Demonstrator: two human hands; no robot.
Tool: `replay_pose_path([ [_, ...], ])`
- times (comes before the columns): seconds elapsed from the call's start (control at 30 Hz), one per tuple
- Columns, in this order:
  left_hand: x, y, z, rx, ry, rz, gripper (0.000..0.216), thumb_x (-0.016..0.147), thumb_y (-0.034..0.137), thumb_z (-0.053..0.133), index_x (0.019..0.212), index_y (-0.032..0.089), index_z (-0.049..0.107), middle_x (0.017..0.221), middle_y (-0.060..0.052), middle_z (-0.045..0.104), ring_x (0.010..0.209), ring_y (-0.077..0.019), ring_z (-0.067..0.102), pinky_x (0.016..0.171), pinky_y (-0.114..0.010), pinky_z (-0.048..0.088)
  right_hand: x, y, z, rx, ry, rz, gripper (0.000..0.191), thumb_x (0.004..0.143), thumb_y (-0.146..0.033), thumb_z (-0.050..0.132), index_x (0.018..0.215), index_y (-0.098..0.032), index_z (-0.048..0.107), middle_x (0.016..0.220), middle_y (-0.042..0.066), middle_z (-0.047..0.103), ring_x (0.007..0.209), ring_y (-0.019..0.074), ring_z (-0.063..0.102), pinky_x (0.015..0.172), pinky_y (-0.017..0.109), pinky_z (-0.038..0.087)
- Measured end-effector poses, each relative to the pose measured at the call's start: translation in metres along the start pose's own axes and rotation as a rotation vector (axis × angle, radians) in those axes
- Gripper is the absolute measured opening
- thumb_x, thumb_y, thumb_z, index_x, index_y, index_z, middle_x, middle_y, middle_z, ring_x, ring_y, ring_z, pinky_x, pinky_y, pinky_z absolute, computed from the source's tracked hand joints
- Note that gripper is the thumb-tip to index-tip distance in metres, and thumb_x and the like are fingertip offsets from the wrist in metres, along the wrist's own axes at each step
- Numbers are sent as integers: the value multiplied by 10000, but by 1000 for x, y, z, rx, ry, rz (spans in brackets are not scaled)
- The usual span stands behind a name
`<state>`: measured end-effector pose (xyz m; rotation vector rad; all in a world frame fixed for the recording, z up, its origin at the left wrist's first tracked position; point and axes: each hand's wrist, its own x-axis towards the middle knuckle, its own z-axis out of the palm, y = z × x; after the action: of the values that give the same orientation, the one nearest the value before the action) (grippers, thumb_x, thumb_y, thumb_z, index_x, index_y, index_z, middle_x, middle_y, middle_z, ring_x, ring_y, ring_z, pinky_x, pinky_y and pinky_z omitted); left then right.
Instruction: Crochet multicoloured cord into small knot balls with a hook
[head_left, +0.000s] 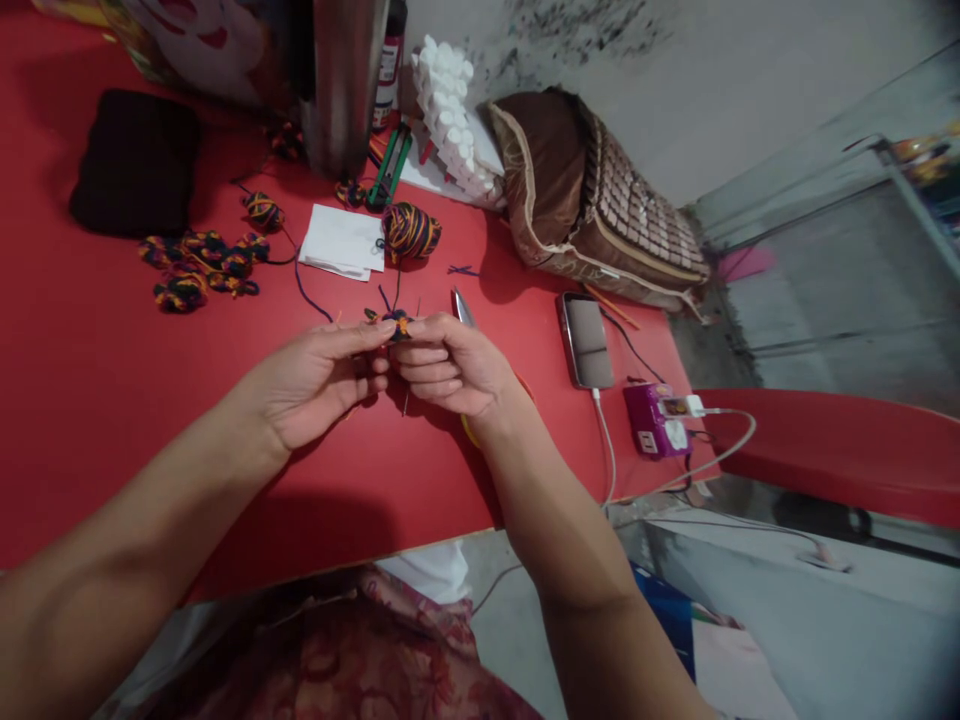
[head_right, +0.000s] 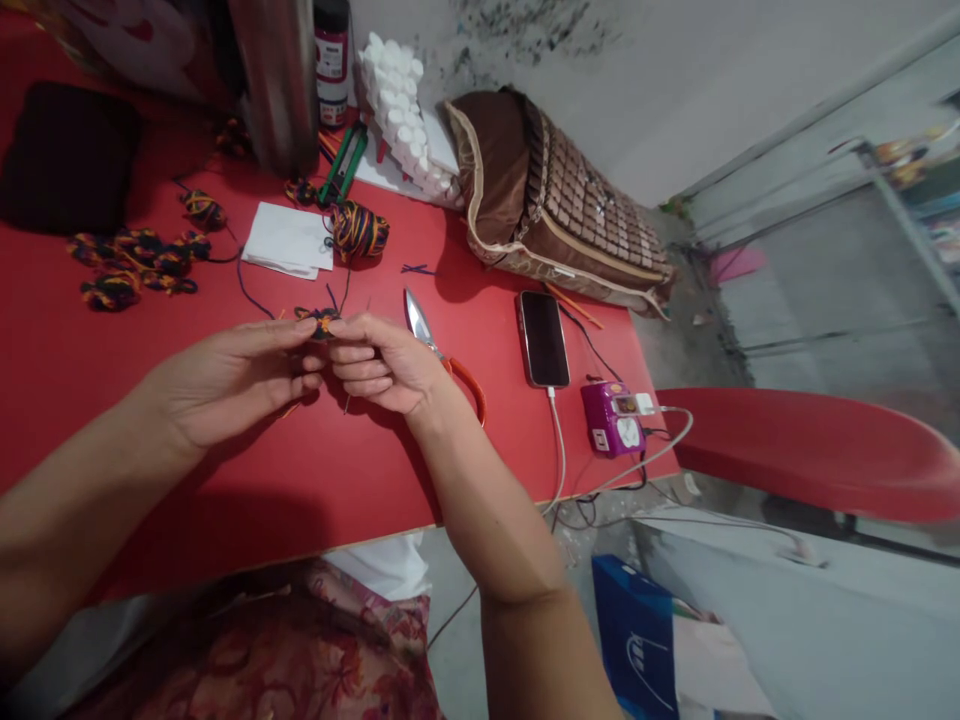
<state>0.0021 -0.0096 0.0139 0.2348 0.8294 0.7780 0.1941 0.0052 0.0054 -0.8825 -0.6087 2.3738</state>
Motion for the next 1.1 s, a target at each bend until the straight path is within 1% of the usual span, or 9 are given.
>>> replay_pose_path([
  [0.13,-2,4,4,-61,60,-52,105,957,65,744,869,77,798,741,-45,667,605,-118,593,545,-224,535,0,4,5,-8,13,-87,272,1025,-251,733,833,-202,547,570,-158,319,442,12,128,362,98,191],
  [0.3,-3,5,5,-95,41,-44,127,954,54,772,834,97,779,735,-40,681,613,-112,592,573,-221,539,0,7,8,-49,51,-160,388,896,-226,870,790,-219,497,566,-161,360,437,-1,183,380,102,213],
  [0.47,-4,-1,10,-149,66,-8,202,982,-16,668,844,75,785,806,-44,719,652,-100,631,617,-222,547,1,6,10,-76,9,-145,327,859,-222,834,745,-199,528,527,-164,360,423,-7,150,349,103,211],
  [0.57,-2,-6,10,-194,86,18,254,995,-28,624,811,73,767,855,-52,736,705,-102,664,665,-223,563,3,6,12,-71,4,-142,324,892,-194,778,719,-205,504,523,-164,338,423,-3,139,349,94,230],
  [0.7,1,-8,8,-203,50,42,262,1007,3,633,798,98,758,851,-45,739,735,-106,670,715,-224,579,2,6,12,-57,17,-136,331,960,-175,708,724,-212,479,545,-159,307,428,6,119,351,90,234],
  [0.77,1,-4,6,-161,41,47,235,1021,62,668,812,111,763,843,-43,742,725,-110,666,710,-230,583,0,4,10,-55,4,-139,324,969,-183,699,744,-219,469,558,-156,300,434,11,115,358,87,244],
  [0.87,2,3,3,-34,44,92,231,996,241,807,797,136,755,827,-31,731,695,-118,653,663,-238,578,-6,1,4,-50,-84,-123,352,911,-204,737,742,-234,430,561,-155,300,435,7,103,360,84,250],
  [1.0,3,4,-3,193,43,286,336,818,405,998,820,163,766,778,-4,700,610,-97,602,523,-197,484,-12,-2,-1,-110,-202,-67,349,863,-268,791,750,-228,463,548,-159,315,417,-3,97,349,92,210],
  [1.1,3,1,-5,318,-56,252,449,703,447,1069,788,166,730,679,1,663,553,-96,573,490,-184,448,-14,-3,0,-181,-162,-34,374,885,-288,809,770,-233,458,543,-165,315,419,-3,96,359,94,185],
])
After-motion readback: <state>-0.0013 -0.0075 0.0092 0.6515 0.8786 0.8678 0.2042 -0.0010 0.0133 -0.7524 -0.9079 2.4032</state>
